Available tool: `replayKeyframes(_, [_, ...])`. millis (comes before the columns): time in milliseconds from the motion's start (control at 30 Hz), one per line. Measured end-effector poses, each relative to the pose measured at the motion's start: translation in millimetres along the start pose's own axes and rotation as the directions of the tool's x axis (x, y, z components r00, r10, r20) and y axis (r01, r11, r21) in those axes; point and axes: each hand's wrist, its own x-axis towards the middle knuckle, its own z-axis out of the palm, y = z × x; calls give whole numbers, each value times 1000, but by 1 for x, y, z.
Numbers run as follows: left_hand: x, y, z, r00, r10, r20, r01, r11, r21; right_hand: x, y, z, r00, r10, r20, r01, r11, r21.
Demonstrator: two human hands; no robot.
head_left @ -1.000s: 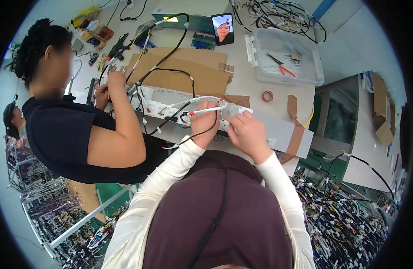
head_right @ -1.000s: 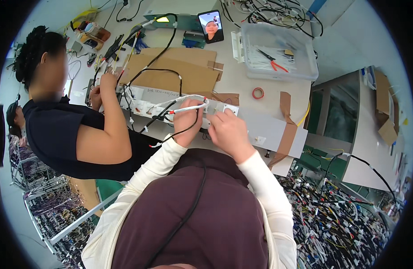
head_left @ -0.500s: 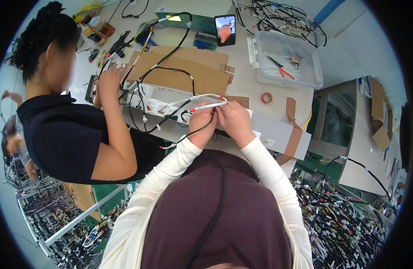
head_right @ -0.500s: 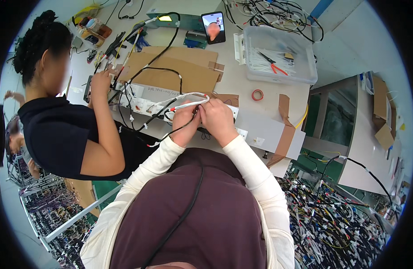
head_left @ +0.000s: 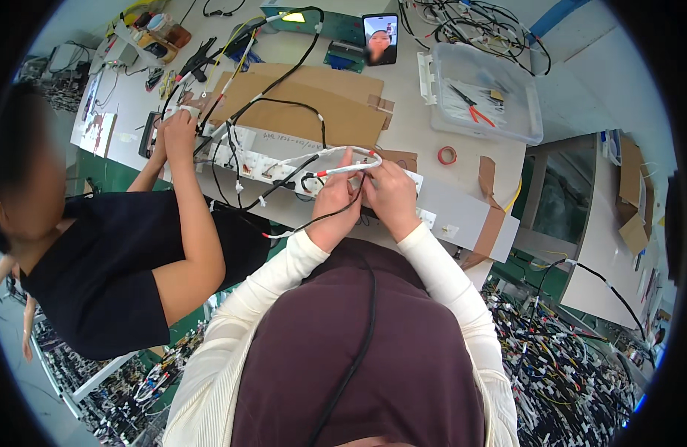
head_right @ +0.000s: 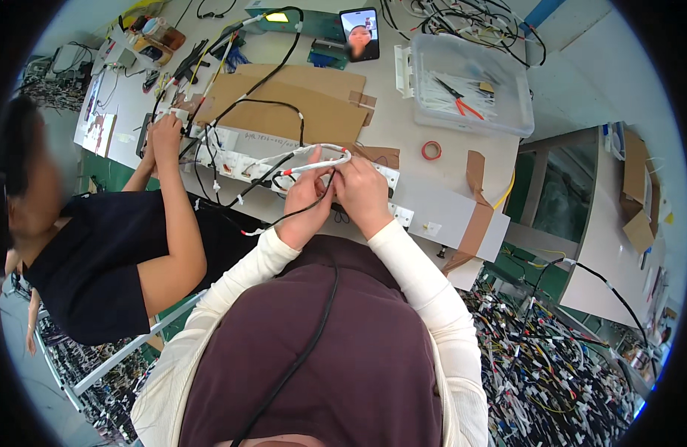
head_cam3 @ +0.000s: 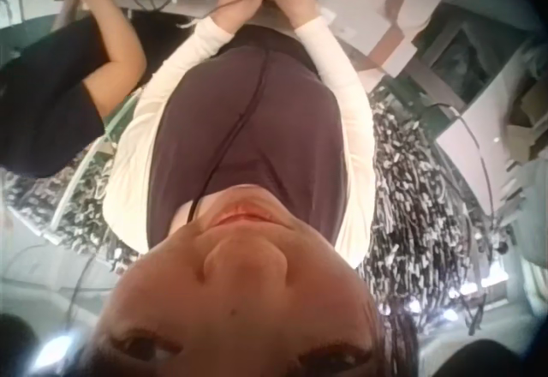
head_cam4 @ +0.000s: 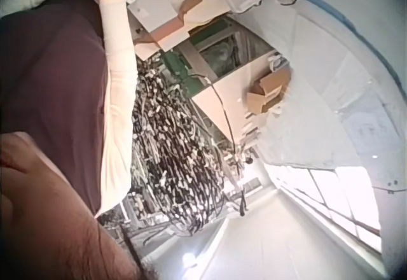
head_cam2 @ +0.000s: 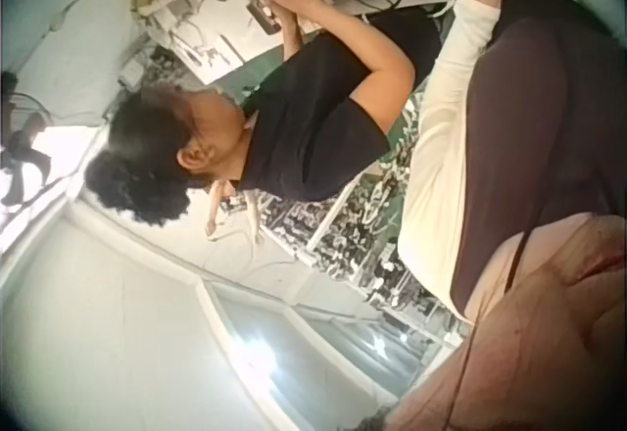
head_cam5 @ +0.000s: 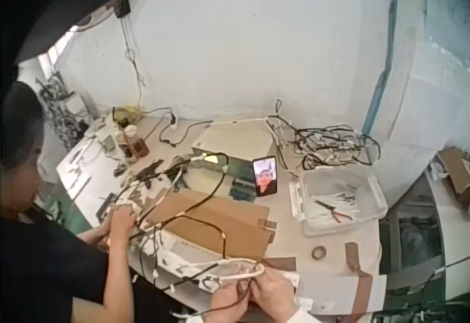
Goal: The person retrieves a wire harness from a rack, lays it onto a workbench fixture, connects wire terminals into corresponding slots alongside a coworker, and wraps sections of the wires with tape.
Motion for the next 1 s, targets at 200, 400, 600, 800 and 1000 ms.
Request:
replayKeyframes(200, [-24, 1, -20, 997, 8, 77, -6, 1000, -24, 4, 1, -1, 986, 137, 96, -142, 989, 45])
replayKeyframes(400, [-59, -1, -56, 963, -53, 263, 80, 992, -93, 2, -2, 2, 994, 103, 35, -104, 995, 15])
replayKeyframes(600, [-76, -4, -95, 832, -172, 528, 286, 948, -141, -1, 0, 7, 999, 49, 6, -49, 999, -8])
replayKeyframes(800, [-74, 13, -119, 789, -191, 584, 372, 905, -208, -3, -3, 6, 1000, 6, -5, -6, 998, -61])
replayKeyframes(1000, [-61, -34, -126, 915, -403, -24, 395, 905, -155, -2, -2, 4, 1000, -22, -16, 21, 994, -105])
